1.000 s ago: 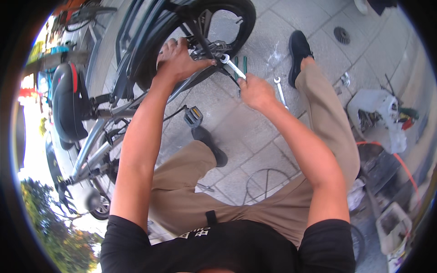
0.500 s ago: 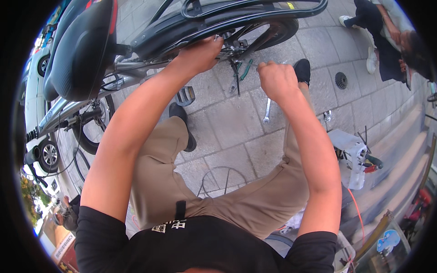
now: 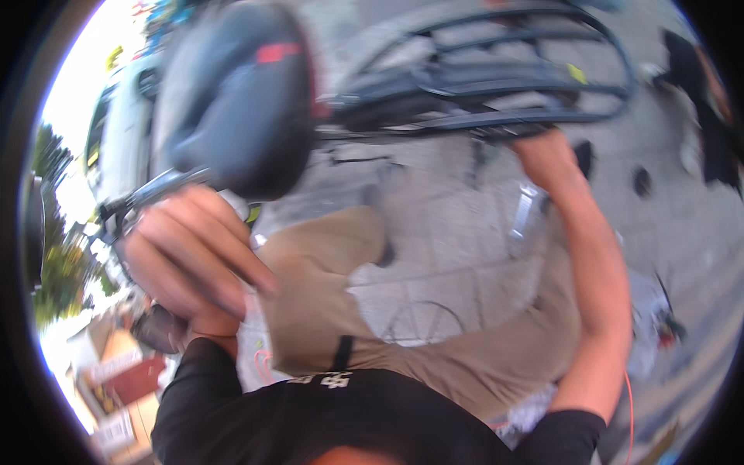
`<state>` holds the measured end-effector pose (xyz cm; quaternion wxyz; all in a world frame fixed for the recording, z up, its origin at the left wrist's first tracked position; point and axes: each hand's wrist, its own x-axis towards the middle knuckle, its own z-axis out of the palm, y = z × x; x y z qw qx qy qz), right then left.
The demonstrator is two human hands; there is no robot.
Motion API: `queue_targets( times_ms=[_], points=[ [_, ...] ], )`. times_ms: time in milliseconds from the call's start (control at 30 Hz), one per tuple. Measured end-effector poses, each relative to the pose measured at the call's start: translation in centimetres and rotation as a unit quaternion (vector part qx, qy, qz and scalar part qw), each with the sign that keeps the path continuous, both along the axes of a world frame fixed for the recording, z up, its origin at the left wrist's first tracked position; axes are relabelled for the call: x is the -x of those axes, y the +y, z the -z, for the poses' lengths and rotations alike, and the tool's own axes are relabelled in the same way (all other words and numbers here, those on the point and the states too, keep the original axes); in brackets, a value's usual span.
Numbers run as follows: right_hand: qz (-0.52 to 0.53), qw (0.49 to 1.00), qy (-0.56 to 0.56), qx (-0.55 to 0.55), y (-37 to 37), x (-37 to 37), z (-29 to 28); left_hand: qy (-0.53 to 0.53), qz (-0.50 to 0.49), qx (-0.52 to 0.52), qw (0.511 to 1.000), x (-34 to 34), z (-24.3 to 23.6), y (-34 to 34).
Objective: The person uses a wrench to tighten bolts on the rear wheel and derailleur of a bicycle. They flip the bicycle upright and continue adjusting the rear derailleur and wheel area with the wrench.
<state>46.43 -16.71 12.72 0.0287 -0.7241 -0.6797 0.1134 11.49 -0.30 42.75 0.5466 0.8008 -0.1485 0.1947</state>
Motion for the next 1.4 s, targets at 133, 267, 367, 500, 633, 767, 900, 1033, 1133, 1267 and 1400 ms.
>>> queue_targets(
  times_ms=[133,267,367,500,633,767,900,1033,1133,1267,1400],
  points=[
    [0.002,0.991,0.054,-0.126,-0.4,0.6,-0.6,-0.229,-0.400,0.193,0.866,8.9,0.7,4.8],
    [-0.035,0.986,-0.015,-0.162,-1.2,0.4,0.5,-0.085,-0.711,0.001,0.698,10.9,7.6,8.8],
    [-0.031,0.988,-0.084,-0.128,-1.3,0.7,1.2,0.105,-0.706,-0.385,0.585,12.8,10.5,9.2],
    [-0.089,0.975,-0.149,-0.141,-1.7,-1.1,3.4,0.180,-0.533,-0.536,0.629,11.5,12.8,11.3],
    [-0.091,0.973,-0.115,-0.180,-2.6,-4.1,8.0,0.233,-0.560,-0.530,0.593,10.4,15.1,11.7],
    [0.061,0.983,0.042,-0.169,-2.9,-2.1,14.9,0.252,-0.561,-0.540,0.575,10.0,14.9,15.2],
    [0.300,0.912,0.251,-0.119,-0.8,6.5,19.6,0.260,-0.562,-0.549,0.562,9.7,14.7,19.0],
    [0.469,0.792,0.367,-0.131,2.2,15.1,19.3,0.266,-0.566,-0.552,0.552,9.3,15.1,21.2],
    [0.549,0.676,0.467,-0.150,5.1,19.4,15.2,0.273,-0.572,-0.549,0.544,8.0,15.5,21.7],
    [0.554,0.338,0.758,-0.066,8.4,17.5,4.7,0.298,-0.582,-0.536,0.534,5.7,15.0,20.9],
    [0.413,0.051,0.906,0.074,5.6,5.0,-0.8,0.329,-0.595,-0.477,0.557,3.3,12.6,17.1]
  ],
)
